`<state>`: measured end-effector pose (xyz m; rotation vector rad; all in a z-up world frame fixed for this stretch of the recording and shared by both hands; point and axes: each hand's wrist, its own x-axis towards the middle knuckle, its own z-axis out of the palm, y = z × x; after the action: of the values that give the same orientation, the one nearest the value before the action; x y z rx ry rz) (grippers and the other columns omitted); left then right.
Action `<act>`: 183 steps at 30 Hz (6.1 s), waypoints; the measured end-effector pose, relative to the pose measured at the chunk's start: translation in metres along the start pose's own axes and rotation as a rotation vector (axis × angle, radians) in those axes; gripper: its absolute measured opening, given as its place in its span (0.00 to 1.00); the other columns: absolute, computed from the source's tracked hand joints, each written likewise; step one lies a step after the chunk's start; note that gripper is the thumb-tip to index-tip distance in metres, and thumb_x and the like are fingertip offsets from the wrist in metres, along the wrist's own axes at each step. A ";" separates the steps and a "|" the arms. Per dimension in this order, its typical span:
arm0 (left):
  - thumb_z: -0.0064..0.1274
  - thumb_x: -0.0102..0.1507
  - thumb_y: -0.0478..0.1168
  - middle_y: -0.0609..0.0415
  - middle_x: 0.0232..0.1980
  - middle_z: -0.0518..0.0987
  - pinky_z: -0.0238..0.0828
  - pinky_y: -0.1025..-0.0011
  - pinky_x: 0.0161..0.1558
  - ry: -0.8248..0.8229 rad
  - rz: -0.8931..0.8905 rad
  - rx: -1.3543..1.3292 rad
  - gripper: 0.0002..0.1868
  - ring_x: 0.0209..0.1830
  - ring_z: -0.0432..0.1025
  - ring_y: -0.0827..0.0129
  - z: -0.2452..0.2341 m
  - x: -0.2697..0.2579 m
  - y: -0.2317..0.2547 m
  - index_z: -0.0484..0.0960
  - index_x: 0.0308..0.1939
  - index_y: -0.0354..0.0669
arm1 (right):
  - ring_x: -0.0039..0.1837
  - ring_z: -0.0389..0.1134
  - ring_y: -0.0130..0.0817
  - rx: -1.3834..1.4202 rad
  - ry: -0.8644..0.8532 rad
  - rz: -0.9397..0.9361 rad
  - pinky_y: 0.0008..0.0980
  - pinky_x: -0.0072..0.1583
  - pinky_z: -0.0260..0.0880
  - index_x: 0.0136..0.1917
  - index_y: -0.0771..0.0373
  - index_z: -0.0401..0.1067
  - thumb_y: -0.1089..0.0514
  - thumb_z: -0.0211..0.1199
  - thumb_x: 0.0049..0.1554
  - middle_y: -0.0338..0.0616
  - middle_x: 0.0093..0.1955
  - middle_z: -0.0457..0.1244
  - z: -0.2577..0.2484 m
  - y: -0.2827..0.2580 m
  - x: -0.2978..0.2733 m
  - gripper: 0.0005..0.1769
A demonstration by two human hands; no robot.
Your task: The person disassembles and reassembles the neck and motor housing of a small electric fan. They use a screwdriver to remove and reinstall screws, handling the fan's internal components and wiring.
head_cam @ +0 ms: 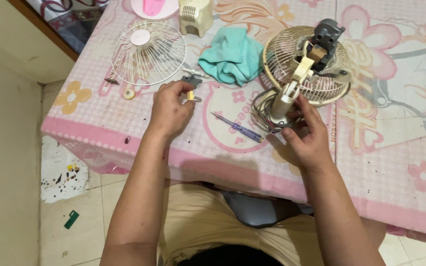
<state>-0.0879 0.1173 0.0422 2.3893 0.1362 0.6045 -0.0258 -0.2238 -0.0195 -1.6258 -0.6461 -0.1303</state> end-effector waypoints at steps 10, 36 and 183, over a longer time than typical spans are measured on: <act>0.64 0.53 0.37 0.51 0.46 0.82 0.60 0.59 0.60 -0.034 -0.009 0.024 0.17 0.54 0.69 0.55 0.002 -0.008 -0.028 0.84 0.46 0.44 | 0.63 0.62 0.29 0.021 0.010 0.027 0.26 0.58 0.65 0.82 0.64 0.58 0.44 0.72 0.55 0.44 0.72 0.61 0.001 -0.004 0.000 0.50; 0.66 0.57 0.38 0.46 0.53 0.73 0.60 0.59 0.64 -0.067 0.234 -0.208 0.14 0.59 0.64 0.52 0.044 -0.002 0.070 0.86 0.46 0.42 | 0.65 0.62 0.32 0.010 -0.009 -0.059 0.33 0.66 0.64 0.83 0.62 0.56 0.47 0.73 0.55 0.45 0.75 0.58 0.000 0.009 -0.003 0.49; 0.74 0.51 0.47 0.40 0.58 0.70 0.69 0.61 0.60 -0.138 0.122 -0.351 0.39 0.58 0.69 0.50 0.131 0.009 0.086 0.77 0.62 0.37 | 0.62 0.65 0.43 -0.357 0.337 0.157 0.39 0.57 0.69 0.74 0.64 0.63 0.57 0.72 0.50 0.51 0.66 0.59 0.013 -0.015 0.003 0.40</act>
<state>-0.0247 -0.0232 0.0115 2.0975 -0.1642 0.4728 -0.0341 -0.2100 -0.0069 -1.9328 -0.2424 -0.4140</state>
